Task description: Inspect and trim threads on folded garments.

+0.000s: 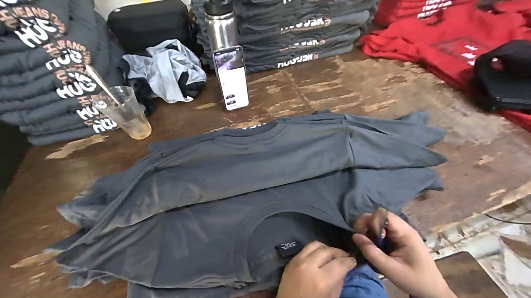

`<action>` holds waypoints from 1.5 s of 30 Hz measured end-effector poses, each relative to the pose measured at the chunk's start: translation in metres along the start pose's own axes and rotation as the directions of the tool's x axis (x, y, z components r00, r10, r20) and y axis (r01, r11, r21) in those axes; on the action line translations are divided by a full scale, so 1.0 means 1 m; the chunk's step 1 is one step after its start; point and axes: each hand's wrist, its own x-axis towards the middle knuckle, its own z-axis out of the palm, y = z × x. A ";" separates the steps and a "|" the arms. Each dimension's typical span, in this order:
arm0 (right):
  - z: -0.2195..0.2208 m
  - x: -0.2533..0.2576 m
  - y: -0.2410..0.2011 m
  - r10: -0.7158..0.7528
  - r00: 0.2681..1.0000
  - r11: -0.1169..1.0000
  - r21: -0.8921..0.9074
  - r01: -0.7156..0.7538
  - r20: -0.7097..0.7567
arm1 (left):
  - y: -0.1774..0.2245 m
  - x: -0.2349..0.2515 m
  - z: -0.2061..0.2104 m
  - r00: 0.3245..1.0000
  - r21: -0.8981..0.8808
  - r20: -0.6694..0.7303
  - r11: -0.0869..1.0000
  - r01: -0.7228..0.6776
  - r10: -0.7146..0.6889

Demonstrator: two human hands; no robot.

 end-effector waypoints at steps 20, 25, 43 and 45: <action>0.025 -0.006 -0.004 0.045 0.984 0.919 0.394 0.027 -0.172 | 0.008 0.000 0.001 0.922 -0.373 -0.241 0.906 0.200 -0.303; 0.000 -0.006 -0.001 0.028 0.999 0.997 0.070 -0.025 -0.042 | 0.011 0.000 0.011 0.888 -0.625 -0.140 0.735 0.264 -0.438; -0.005 -0.019 -0.041 0.182 0.973 0.850 -0.520 -0.084 0.140 | 0.016 0.002 -0.031 0.947 -0.541 0.202 0.777 0.322 -0.252; -0.004 -0.015 -0.037 0.150 0.987 0.886 -0.452 -0.104 0.065 | 0.016 0.004 -0.058 0.850 -0.407 0.522 0.853 0.328 -0.078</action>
